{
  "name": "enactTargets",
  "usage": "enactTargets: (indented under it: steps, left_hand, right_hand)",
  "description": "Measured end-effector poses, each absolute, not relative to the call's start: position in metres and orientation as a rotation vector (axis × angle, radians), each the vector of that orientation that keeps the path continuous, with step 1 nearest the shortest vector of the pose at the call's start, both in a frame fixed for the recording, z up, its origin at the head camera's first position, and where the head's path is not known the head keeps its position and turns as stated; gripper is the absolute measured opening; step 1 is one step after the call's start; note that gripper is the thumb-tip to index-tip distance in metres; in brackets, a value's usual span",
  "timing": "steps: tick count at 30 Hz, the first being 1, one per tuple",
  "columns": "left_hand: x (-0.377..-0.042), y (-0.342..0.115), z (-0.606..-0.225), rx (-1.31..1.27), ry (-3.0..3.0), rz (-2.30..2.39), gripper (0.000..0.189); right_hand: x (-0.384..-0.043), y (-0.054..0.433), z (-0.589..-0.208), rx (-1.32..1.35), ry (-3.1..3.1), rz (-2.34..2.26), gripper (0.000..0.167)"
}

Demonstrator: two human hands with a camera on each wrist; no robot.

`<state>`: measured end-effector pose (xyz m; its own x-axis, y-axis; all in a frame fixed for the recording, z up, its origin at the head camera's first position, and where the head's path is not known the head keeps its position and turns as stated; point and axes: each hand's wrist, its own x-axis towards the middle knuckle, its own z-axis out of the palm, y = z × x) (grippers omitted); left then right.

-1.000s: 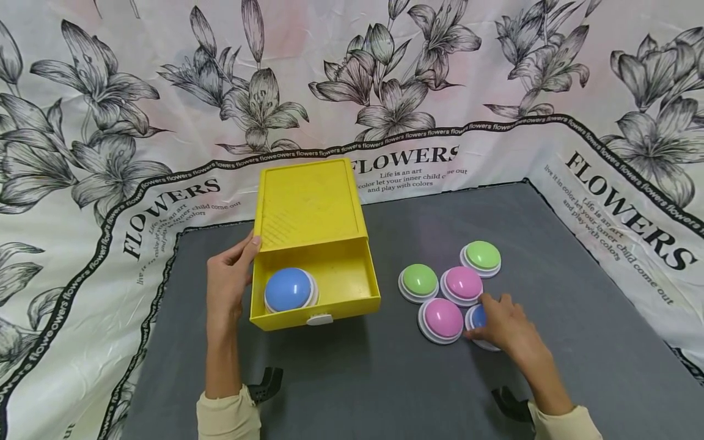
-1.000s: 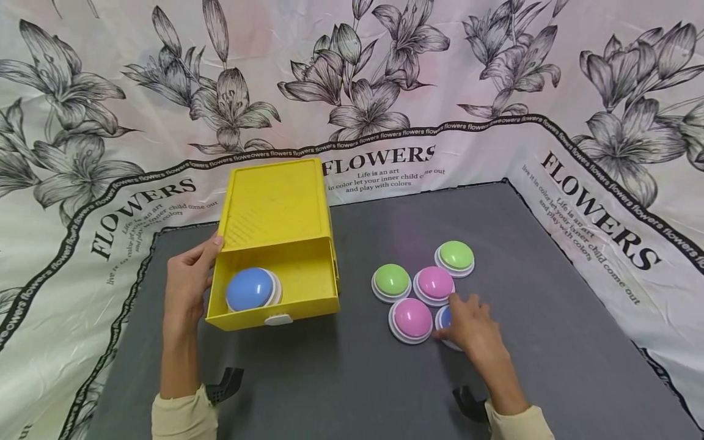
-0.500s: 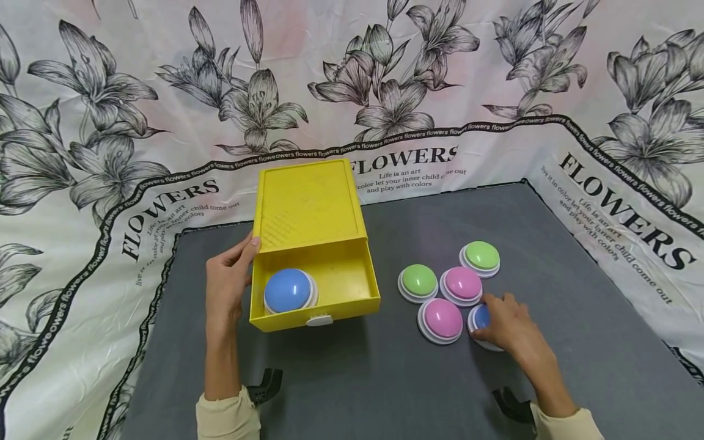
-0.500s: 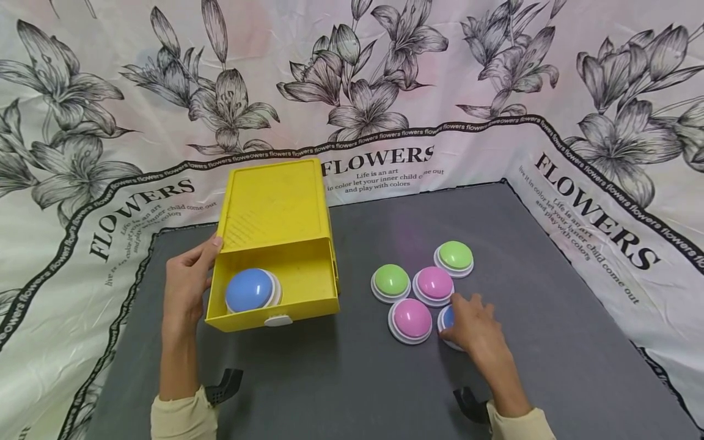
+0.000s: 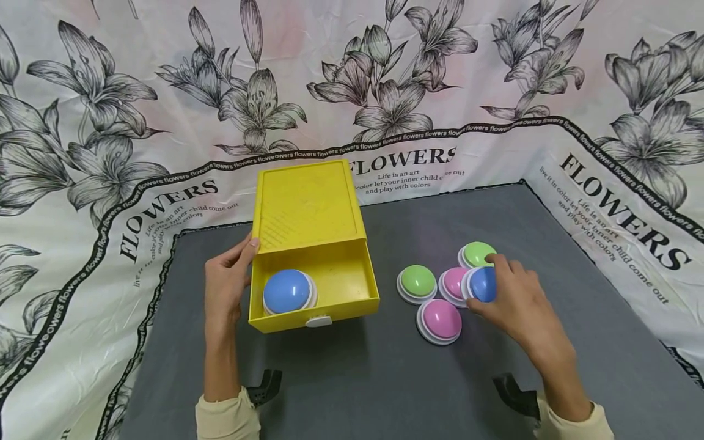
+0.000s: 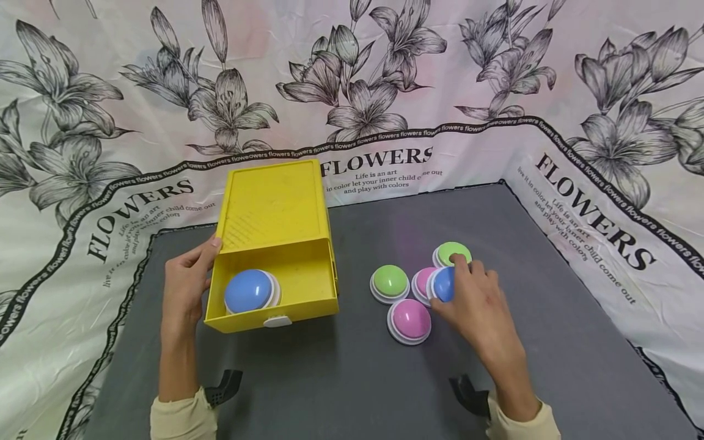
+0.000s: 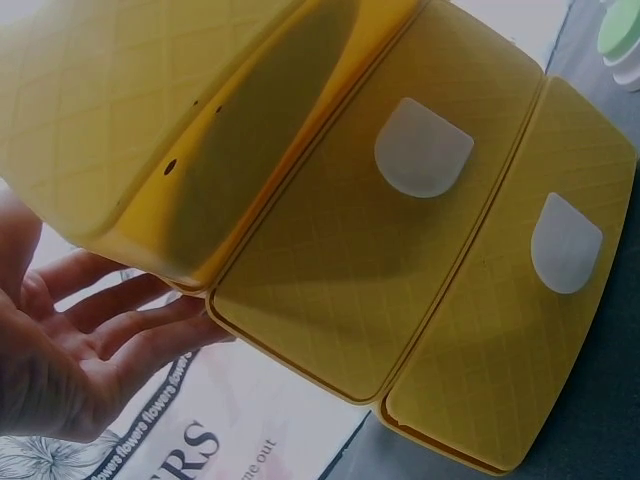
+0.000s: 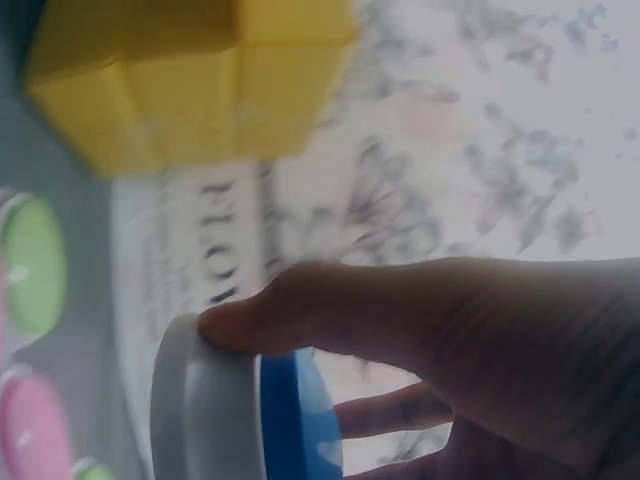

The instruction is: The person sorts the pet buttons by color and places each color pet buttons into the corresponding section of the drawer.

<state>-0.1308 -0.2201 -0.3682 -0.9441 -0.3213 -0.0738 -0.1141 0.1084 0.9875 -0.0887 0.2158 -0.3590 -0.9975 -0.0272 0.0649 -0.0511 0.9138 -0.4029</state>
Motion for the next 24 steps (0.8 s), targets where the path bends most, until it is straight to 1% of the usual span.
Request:
enactTargets:
  steps: [5,13,16,24]
  left_hand:
    - [-0.131,-0.220,-0.368,0.444,-2.213,-1.944,0.056]
    - [-0.131,-0.220,-0.369,0.428,-2.231,-1.917,0.055]
    - [-0.130,-0.220,-0.369,0.420,-2.228,-1.921,0.055]
    - [-0.129,-0.220,-0.369,0.420,-2.227,-1.915,0.054]
  right_hand:
    - [-0.088,0.194,-0.332,0.160,-2.936,0.725,0.071]
    - [-0.084,0.155,-0.301,0.307,-2.839,0.874,0.070]
    - [-0.084,0.139,-0.292,0.395,-2.785,0.917,0.069]
    - [-0.088,0.099,-0.283,0.658,-2.708,1.009,0.059]
